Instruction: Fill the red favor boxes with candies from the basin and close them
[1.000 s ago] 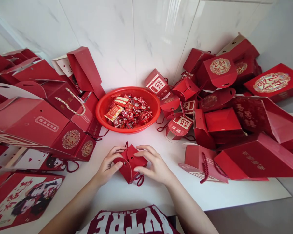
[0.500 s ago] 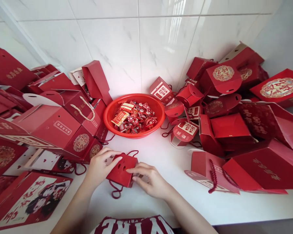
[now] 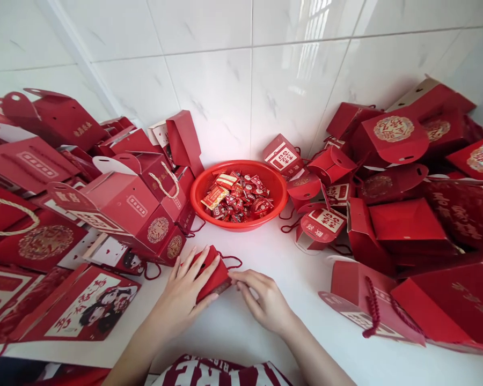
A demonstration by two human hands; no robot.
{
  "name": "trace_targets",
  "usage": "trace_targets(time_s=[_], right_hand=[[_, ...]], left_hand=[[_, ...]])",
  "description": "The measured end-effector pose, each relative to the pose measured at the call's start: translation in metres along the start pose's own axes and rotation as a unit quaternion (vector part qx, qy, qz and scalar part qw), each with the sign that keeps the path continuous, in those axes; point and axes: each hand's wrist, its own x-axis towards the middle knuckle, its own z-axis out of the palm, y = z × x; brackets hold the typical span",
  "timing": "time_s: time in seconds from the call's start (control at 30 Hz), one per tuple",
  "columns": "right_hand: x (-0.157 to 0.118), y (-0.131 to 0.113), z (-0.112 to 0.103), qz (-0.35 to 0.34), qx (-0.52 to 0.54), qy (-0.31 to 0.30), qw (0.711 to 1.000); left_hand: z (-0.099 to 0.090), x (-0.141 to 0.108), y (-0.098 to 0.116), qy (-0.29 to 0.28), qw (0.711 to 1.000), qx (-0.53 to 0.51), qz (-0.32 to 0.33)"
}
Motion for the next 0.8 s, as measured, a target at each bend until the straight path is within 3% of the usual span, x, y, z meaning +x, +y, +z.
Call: trace_targets(time_s=[0.2, 0.43, 0.6, 0.7, 0.8], right_hand=[[-0.001, 0.004, -0.016, 0.038, -0.075, 0.026, 0.996], [-0.001, 0.005, -0.01, 0.016, -0.113, 0.0, 0.994], [-0.001, 0.006, -0.01, 0.007, -0.125, -0.015, 0.992], [-0.002, 0.009, -0.012, 0.011, -0.132, -0.005, 0.991], [-0.003, 0.01, -0.014, 0.011, -0.14, -0.005, 0.99]], left_hand=[[-0.016, -0.009, -0.006, 0.017, 0.999, -0.03, 0.014], [-0.015, -0.024, -0.009, -0.005, 0.997, -0.016, 0.075], [-0.016, -0.023, -0.016, 0.023, 0.985, -0.113, 0.126], [-0.038, -0.023, -0.019, 0.083, 0.963, -0.2, 0.16], [-0.077, -0.028, -0.023, 0.187, 0.936, -0.253, 0.157]])
